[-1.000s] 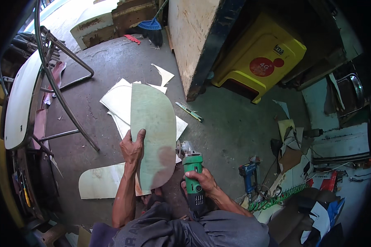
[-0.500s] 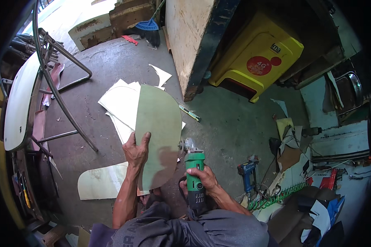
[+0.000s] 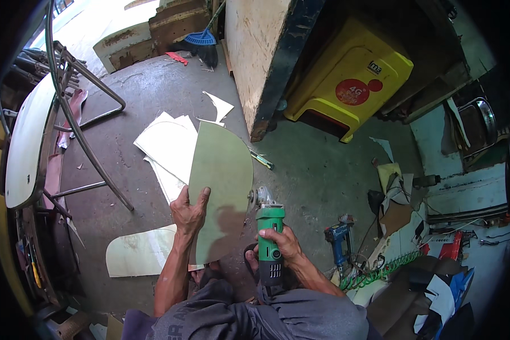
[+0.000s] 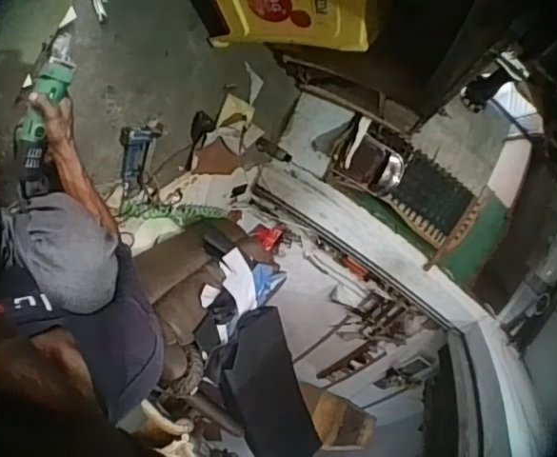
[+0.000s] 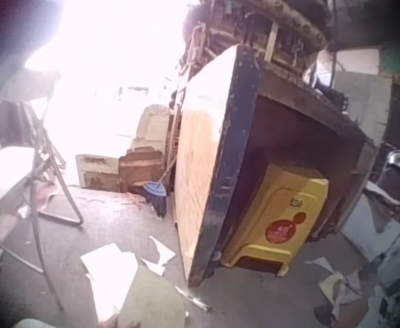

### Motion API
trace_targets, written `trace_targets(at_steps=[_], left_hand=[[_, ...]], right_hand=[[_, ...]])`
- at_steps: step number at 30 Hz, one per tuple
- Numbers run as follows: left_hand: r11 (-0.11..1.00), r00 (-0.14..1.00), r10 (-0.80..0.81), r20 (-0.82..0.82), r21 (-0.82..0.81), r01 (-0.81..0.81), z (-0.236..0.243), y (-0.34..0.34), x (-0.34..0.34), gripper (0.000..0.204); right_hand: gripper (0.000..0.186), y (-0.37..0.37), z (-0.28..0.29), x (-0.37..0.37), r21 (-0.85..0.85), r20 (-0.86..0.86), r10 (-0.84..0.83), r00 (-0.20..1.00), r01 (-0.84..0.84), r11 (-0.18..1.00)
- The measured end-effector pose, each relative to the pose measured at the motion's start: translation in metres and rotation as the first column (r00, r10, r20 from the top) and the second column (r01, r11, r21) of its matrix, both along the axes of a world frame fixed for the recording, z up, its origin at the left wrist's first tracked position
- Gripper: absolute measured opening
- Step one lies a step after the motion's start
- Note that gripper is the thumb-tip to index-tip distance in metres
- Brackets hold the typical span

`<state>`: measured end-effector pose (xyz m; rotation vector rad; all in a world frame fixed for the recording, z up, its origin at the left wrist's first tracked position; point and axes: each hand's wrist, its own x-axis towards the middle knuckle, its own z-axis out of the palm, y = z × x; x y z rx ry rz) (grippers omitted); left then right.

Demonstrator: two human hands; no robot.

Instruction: The person uses a hand-held angle grinder to cut a curved shape out of a thin piece of light-colored material, following a pencil outline.

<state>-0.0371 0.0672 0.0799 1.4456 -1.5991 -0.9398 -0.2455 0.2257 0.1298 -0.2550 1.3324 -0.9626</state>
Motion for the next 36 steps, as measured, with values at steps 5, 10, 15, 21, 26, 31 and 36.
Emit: trace_targets(at_steps=[5, 10, 15, 21, 26, 31, 36], left_hand=[[1.0, 1.0, -0.011, -0.02, -0.013, 0.011, 0.002, 0.0, 0.0, 0.035], [0.999, 0.999, -0.039, -0.027, 0.02, 0.04, 0.0, 0.0, 0.001, 0.035], [0.997, 0.998, -0.064, -0.013, 0.036, 0.065, 0.006, 0.001, 0.001, 0.035], [0.998, 0.997, -0.069, -0.024, 0.006, 0.069, 0.001, 0.002, -0.001, 0.035], [0.997, 0.997, -0.072, -0.029, 0.006, 0.073, -0.001, 0.001, 0.0, 0.035], [0.996, 0.996, -0.085, -0.021, 0.015, 0.085, -0.004, 0.001, 0.001, 0.034], [0.995, 0.995, -0.098, -0.022, -0.005, 0.098, -0.005, 0.002, 0.001, 0.033]], right_hand=[[0.045, 0.0, -0.001, 0.0, -0.021, -0.016, -0.01, 1.0, 0.009, 1.0], [0.04, 0.001, -0.008, -0.002, -0.018, -0.025, -0.041, 0.999, 0.04, 0.999], [0.044, 0.0, -0.008, -0.007, -0.011, -0.002, -0.039, 0.999, 0.039, 0.999], [0.046, -0.003, -0.002, -0.009, -0.042, -0.087, -0.019, 0.996, 0.015, 0.999], [0.043, -0.005, 0.003, -0.012, -0.03, -0.073, -0.008, 0.997, 0.006, 1.0], [0.042, -0.008, 0.006, -0.016, -0.034, -0.077, -0.001, 0.997, -0.002, 0.999], [0.044, -0.009, 0.008, -0.018, -0.025, -0.12, 0.02, 0.993, -0.023, 0.999]])
